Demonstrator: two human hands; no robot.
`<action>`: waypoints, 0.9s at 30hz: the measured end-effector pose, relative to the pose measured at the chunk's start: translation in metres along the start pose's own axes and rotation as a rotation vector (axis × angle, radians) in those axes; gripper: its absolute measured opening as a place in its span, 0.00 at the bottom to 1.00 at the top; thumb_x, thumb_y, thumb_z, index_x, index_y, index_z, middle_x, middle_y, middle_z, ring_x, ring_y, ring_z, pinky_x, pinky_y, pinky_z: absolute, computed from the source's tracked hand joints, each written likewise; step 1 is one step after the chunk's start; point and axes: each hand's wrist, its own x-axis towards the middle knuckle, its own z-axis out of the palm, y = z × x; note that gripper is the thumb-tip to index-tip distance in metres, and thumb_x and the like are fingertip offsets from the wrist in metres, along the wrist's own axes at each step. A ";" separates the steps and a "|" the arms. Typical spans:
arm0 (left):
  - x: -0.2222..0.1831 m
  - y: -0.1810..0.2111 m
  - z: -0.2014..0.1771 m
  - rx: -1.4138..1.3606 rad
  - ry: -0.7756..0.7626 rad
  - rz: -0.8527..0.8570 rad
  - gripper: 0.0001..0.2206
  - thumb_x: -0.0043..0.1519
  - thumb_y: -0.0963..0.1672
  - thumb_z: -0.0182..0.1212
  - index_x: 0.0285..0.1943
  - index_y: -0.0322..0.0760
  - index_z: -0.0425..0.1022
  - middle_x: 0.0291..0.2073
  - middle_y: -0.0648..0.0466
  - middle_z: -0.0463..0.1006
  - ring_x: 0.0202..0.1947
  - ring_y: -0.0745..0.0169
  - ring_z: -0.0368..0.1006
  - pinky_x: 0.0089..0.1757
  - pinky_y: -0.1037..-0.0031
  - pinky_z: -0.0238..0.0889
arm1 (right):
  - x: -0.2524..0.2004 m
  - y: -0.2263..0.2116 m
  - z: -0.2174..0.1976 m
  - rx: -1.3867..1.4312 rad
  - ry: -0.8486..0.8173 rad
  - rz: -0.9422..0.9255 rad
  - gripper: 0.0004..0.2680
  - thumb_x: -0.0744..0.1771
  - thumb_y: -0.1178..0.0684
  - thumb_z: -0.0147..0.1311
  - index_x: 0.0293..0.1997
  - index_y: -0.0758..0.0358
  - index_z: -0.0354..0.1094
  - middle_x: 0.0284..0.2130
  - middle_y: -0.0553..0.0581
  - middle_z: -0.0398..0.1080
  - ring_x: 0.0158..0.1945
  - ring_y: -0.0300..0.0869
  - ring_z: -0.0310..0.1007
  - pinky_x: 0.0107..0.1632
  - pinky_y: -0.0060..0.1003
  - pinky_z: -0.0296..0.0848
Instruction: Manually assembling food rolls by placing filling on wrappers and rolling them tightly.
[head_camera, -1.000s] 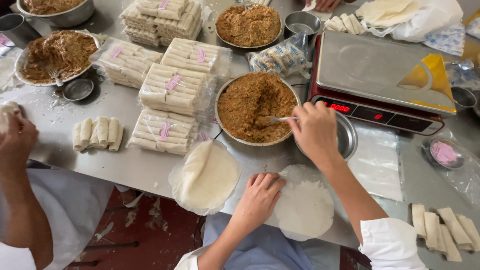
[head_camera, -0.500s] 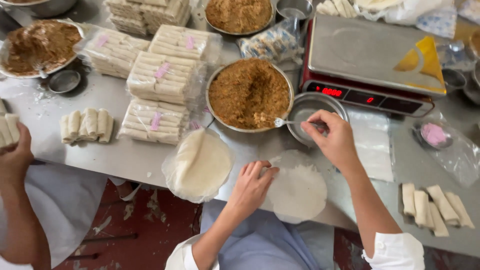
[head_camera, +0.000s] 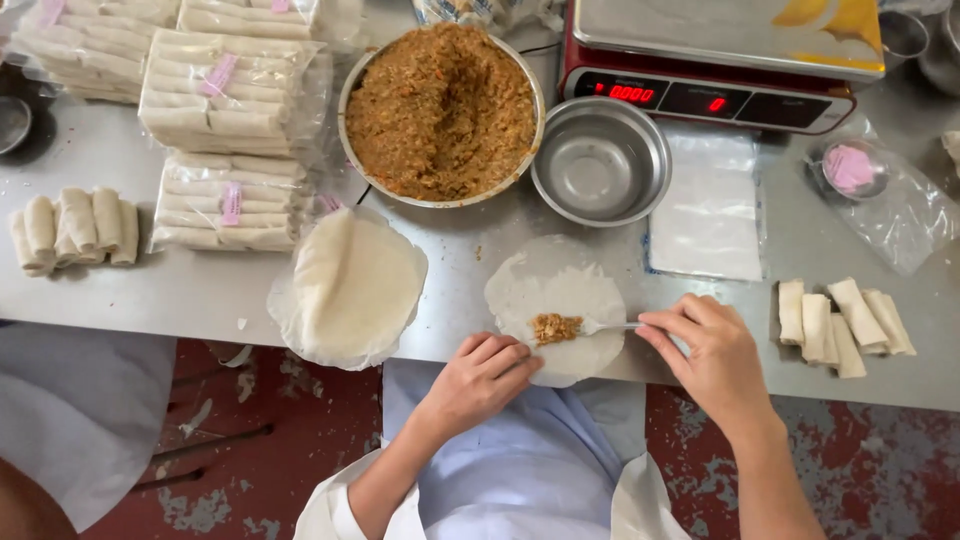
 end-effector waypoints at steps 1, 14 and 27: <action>0.003 0.000 -0.001 0.003 0.017 0.005 0.06 0.69 0.45 0.56 0.43 0.43 0.78 0.38 0.56 0.75 0.43 0.58 0.75 0.45 0.70 0.66 | -0.001 0.003 -0.003 -0.086 0.038 -0.062 0.01 0.66 0.49 0.62 0.37 0.45 0.78 0.24 0.43 0.66 0.33 0.41 0.69 0.43 0.34 0.70; 0.024 0.005 -0.026 -0.071 -0.055 -0.034 0.00 0.68 0.40 0.62 0.44 0.38 0.76 0.41 0.55 0.75 0.43 0.58 0.74 0.44 0.70 0.64 | 0.005 -0.021 -0.035 -0.061 -0.121 -0.031 0.05 0.67 0.51 0.59 0.43 0.54 0.78 0.27 0.48 0.63 0.34 0.42 0.66 0.39 0.40 0.66; 0.042 0.000 0.005 -0.103 0.043 -0.337 0.05 0.65 0.45 0.60 0.37 0.42 0.76 0.33 0.56 0.73 0.38 0.54 0.71 0.42 0.65 0.65 | 0.211 -0.064 0.085 -0.367 0.575 -0.690 0.05 0.69 0.58 0.54 0.33 0.53 0.70 0.29 0.50 0.63 0.36 0.43 0.67 0.47 0.38 0.68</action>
